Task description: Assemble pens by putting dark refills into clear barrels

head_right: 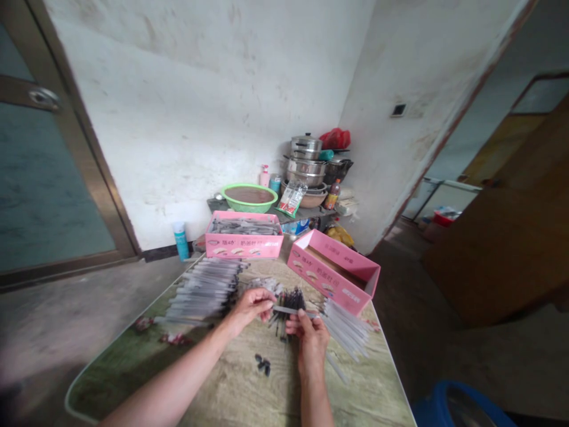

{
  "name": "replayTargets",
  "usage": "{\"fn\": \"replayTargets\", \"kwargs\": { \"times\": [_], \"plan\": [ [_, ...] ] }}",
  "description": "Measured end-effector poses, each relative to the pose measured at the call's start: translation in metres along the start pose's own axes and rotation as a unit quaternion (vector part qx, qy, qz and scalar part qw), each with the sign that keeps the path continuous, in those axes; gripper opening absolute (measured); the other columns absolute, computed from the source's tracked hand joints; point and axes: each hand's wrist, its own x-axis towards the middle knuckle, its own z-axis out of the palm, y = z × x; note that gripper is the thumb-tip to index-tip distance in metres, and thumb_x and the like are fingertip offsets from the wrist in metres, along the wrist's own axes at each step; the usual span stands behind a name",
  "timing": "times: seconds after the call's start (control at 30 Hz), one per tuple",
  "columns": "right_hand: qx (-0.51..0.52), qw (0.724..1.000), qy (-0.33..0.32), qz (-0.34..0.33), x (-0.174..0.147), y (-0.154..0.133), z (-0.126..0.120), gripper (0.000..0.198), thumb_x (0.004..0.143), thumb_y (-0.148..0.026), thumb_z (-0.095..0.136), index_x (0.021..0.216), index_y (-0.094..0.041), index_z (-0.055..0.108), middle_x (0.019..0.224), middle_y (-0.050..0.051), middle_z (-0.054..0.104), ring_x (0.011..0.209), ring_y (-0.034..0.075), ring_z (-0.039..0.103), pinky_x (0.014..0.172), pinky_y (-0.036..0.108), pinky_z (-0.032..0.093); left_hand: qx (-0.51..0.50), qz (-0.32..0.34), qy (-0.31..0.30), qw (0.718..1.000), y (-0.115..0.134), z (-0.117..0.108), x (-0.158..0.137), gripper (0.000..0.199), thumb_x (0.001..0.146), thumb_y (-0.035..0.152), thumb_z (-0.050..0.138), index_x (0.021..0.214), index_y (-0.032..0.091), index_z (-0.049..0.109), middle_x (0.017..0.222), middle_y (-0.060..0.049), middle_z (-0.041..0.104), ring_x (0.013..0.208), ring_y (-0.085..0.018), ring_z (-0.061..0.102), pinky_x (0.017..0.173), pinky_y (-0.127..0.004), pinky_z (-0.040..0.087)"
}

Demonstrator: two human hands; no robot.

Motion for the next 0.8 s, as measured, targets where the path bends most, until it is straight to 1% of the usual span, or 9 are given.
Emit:
{"fn": "replayTargets", "kwargs": {
  "times": [0.17, 0.3, 0.43, 0.5, 0.57, 0.63, 0.7, 0.77, 0.8],
  "plan": [
    [0.003, 1.0, 0.003, -0.004, 0.0, 0.0, 0.001, 0.033, 0.063, -0.04, 0.085, 0.073, -0.014, 0.066, 0.065, 0.006, 0.072, 0.049, 0.016, 0.067, 0.047, 0.025, 0.056, -0.01, 0.021, -0.002, 1.0, -0.001, -0.001, 0.001, 0.043, 0.062, 0.038, 0.082, 0.091, 0.01, 0.066, 0.075, -0.004, 0.065, 0.06, -0.012, 0.06, 0.058, -0.025, 0.05],
    [0.003, 1.0, 0.003, -0.004, -0.001, 0.0, 0.001, 0.033, 0.064, -0.039, 0.085, 0.073, -0.014, 0.066, 0.065, 0.006, 0.073, 0.049, 0.017, 0.067, 0.047, 0.026, 0.056, -0.001, 0.003, -0.009, 1.0, -0.001, 0.0, -0.001, 0.044, 0.069, 0.043, 0.077, 0.094, 0.01, 0.065, 0.067, -0.002, 0.062, 0.053, -0.012, 0.057, 0.05, -0.024, 0.046],
    [0.005, 1.0, 0.004, 0.004, -0.001, 0.001, 0.002, 0.033, 0.062, -0.038, 0.085, 0.072, -0.014, 0.064, 0.065, 0.006, 0.073, 0.049, 0.017, 0.067, 0.046, 0.026, 0.056, 0.002, 0.01, -0.015, 1.0, -0.002, 0.001, 0.0, 0.04, 0.066, 0.038, 0.079, 0.09, 0.009, 0.066, 0.071, -0.003, 0.063, 0.053, -0.011, 0.056, 0.052, -0.024, 0.046],
    [0.018, 1.0, 0.018, 0.001, 0.001, 0.001, 0.0, 0.032, 0.06, -0.035, 0.086, 0.071, -0.016, 0.063, 0.064, 0.005, 0.073, 0.052, 0.019, 0.069, 0.047, 0.026, 0.057, 0.013, 0.031, -0.003, 0.999, -0.002, -0.002, 0.002, 0.038, 0.066, 0.035, 0.079, 0.092, 0.01, 0.066, 0.071, -0.003, 0.064, 0.055, -0.011, 0.057, 0.056, -0.025, 0.047],
    [0.046, 0.998, 0.041, -0.012, 0.003, -0.001, -0.004, 0.03, 0.059, -0.031, 0.086, 0.07, -0.017, 0.062, 0.064, 0.003, 0.073, 0.058, 0.02, 0.071, 0.052, 0.026, 0.059, 0.045, 0.071, 0.045, 0.995, -0.001, -0.008, 0.006, 0.035, 0.071, 0.034, 0.075, 0.095, 0.011, 0.067, 0.073, -0.004, 0.065, 0.059, -0.013, 0.058, 0.059, -0.025, 0.047],
    [0.078, 0.995, 0.055, -0.025, 0.005, -0.003, -0.01, 0.027, 0.058, -0.028, 0.085, 0.069, -0.018, 0.062, 0.068, 0.001, 0.074, 0.063, 0.019, 0.072, 0.059, 0.028, 0.061, 0.104, 0.113, 0.121, 0.981, 0.001, -0.016, 0.008, 0.028, 0.076, 0.031, 0.069, 0.096, 0.012, 0.068, 0.08, -0.006, 0.068, 0.066, -0.015, 0.06, 0.063, -0.026, 0.048],
    [0.093, 0.994, 0.05, -0.028, 0.007, -0.006, -0.015, 0.023, 0.06, -0.026, 0.083, 0.069, -0.018, 0.063, 0.072, 0.002, 0.075, 0.063, 0.018, 0.072, 0.062, 0.029, 0.061, 0.184, 0.15, 0.186, 0.953, 0.003, -0.023, 0.008, 0.02, 0.079, 0.024, 0.064, 0.095, 0.014, 0.068, 0.086, -0.008, 0.069, 0.075, -0.018, 0.063, 0.07, -0.028, 0.049],
    [0.092, 0.995, 0.04, -0.024, 0.008, -0.009, -0.018, 0.021, 0.061, -0.026, 0.081, 0.071, -0.018, 0.064, 0.074, 0.002, 0.075, 0.062, 0.017, 0.071, 0.061, 0.029, 0.061, 0.274, 0.182, 0.205, 0.922, 0.005, -0.026, 0.006, 0.017, 0.081, 0.017, 0.059, 0.094, 0.017, 0.07, 0.09, -0.007, 0.069, 0.083, -0.019, 0.063, 0.078, -0.029, 0.047],
    [0.087, 0.995, 0.034, -0.021, 0.008, -0.009, -0.018, 0.021, 0.062, -0.025, 0.081, 0.072, -0.018, 0.065, 0.074, 0.003, 0.075, 0.061, 0.017, 0.071, 0.059, 0.028, 0.061, 0.318, 0.196, 0.194, 0.907, 0.005, -0.026, 0.004, 0.019, 0.081, 0.014, 0.057, 0.093, 0.019, 0.07, 0.091, -0.007, 0.069, 0.086, -0.019, 0.062, 0.08, -0.03, 0.047]
  ]
}}
